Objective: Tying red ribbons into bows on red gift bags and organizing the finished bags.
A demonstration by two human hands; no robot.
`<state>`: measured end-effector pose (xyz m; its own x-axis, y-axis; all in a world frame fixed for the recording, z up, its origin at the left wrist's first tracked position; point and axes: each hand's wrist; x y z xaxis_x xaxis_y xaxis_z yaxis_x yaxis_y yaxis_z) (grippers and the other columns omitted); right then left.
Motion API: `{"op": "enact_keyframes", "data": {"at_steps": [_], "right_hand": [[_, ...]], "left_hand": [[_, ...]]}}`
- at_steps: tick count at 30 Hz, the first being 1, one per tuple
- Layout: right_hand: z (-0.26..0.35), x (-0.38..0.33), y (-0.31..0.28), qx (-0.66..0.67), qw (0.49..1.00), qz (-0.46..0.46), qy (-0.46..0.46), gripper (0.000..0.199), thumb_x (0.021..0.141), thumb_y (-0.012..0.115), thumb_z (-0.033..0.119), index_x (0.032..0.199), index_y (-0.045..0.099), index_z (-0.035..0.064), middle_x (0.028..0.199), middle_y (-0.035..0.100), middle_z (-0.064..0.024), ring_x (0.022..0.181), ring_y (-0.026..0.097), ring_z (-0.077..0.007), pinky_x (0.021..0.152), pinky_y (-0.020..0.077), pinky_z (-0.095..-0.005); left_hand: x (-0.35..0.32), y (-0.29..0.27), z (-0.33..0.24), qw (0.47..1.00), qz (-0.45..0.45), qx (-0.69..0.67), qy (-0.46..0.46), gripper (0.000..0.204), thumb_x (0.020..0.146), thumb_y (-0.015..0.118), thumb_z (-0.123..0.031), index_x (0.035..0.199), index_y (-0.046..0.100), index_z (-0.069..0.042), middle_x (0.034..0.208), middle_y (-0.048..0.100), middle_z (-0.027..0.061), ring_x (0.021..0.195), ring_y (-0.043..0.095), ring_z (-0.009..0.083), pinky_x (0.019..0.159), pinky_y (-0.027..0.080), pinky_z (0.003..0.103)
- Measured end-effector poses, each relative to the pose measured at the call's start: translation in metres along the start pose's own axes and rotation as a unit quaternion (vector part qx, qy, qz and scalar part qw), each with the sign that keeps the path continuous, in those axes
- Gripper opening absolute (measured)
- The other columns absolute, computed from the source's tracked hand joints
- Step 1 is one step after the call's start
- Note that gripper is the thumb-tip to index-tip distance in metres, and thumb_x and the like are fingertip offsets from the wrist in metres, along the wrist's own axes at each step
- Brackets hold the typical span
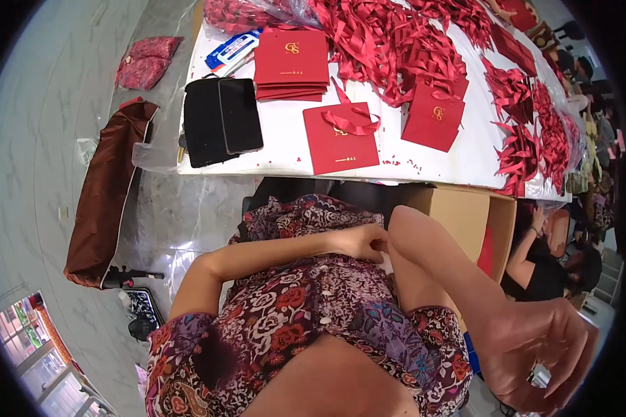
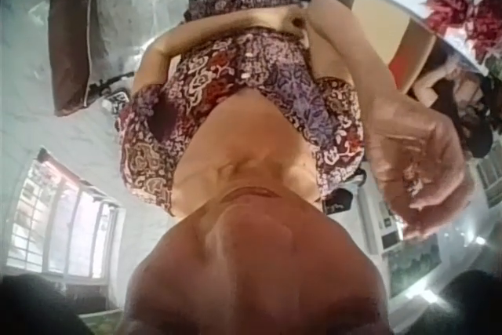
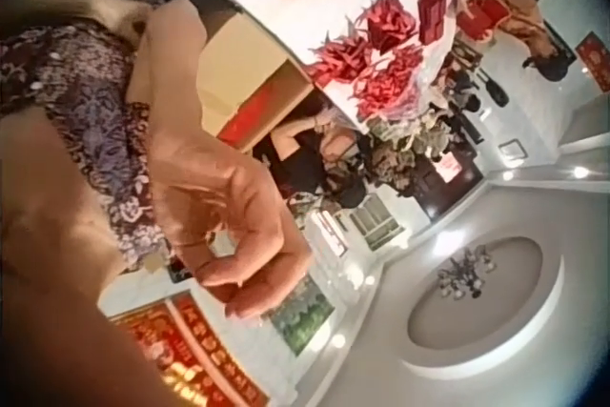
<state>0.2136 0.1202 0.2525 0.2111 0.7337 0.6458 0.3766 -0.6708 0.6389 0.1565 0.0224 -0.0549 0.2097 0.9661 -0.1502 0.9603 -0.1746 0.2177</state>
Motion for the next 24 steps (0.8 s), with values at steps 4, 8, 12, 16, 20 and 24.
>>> {"op": "enact_keyframes", "data": {"at_steps": [4,8,12,16,20,24], "right_hand": [[0.004,0.0,0.0,-0.014,0.998,-0.038,0.047,0.015,0.072,0.067,0.003,0.059,0.063,0.0101,0.069,0.064,-0.0008,0.072,0.06,-0.0109,0.057,0.0523,-0.0212],[0.001,-0.004,0.0,0.039,0.991,-0.091,0.09,0.013,0.071,0.068,0.003,0.061,0.066,0.0104,0.069,0.064,0.0006,0.075,0.059,-0.0084,0.057,0.0509,-0.0196],[0.007,0.003,-0.011,-0.065,0.997,-0.031,0.037,0.013,0.07,0.068,0.002,0.06,0.067,0.0103,0.068,0.064,0.0011,0.076,0.058,-0.0081,0.057,0.05,-0.0183],[-0.001,-0.001,-0.009,-0.062,0.997,-0.031,0.034,0.013,0.069,0.068,0.002,0.059,0.068,0.0097,0.067,0.063,0.001,0.076,0.058,-0.0084,0.058,0.0494,-0.0182],[-0.016,-0.016,-0.002,0.054,0.99,-0.091,0.091,0.012,0.067,0.07,0.0,0.06,0.067,0.0095,0.069,0.063,0.0011,0.078,0.057,-0.009,0.056,0.0488,-0.0188],[-0.039,-0.022,-0.004,0.203,0.977,-0.056,0.043,0.006,0.086,0.067,0.006,0.083,0.069,0.0111,0.086,0.068,-0.0014,0.086,0.066,-0.0111,0.064,0.0571,-0.0229]], "left_hand": [[0.01,0.006,-0.015,0.985,-0.075,-0.137,0.066,0.05,0.083,0.062,0.007,0.131,0.05,0.001,0.124,0.061,0.0078,0.109,0.057,0.0147,0.091,0.05,0.032],[0.013,0.0,-0.02,0.964,-0.107,-0.231,0.073,0.053,0.081,0.059,0.014,0.13,0.046,-0.002,0.127,0.056,0.0073,0.122,0.052,0.0171,0.099,0.047,0.033],[0.018,0.002,0.002,0.896,-0.174,-0.408,0.039,0.04,0.088,0.056,0.009,0.125,0.048,-0.006,0.116,0.06,0.0063,0.118,0.056,0.0206,0.095,0.05,0.036],[0.027,0.012,0.024,0.859,-0.137,-0.493,0.017,0.034,0.093,0.059,-0.001,0.126,0.053,-0.006,0.128,0.059,0.0065,0.117,0.058,0.0171,0.096,0.05,0.031],[0.018,0.021,-0.021,0.859,-0.102,-0.497,-0.075,0.029,0.099,0.056,-0.015,0.126,0.055,-0.006,0.127,0.06,0.0075,0.115,0.06,0.0148,0.094,0.052,0.031],[0.041,0.018,0.031,0.843,-0.061,-0.534,0.008,0.031,0.1,0.055,-0.018,0.129,0.053,-0.006,0.13,0.059,0.0089,0.116,0.06,0.0184,0.094,0.053,0.033]]}}
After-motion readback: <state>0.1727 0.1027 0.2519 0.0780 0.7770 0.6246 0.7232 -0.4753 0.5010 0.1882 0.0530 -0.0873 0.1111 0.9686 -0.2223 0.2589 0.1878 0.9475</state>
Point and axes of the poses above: each hand's wrist, its own x-axis towards the middle knuckle, its own y-axis out of the palm, z = x × y
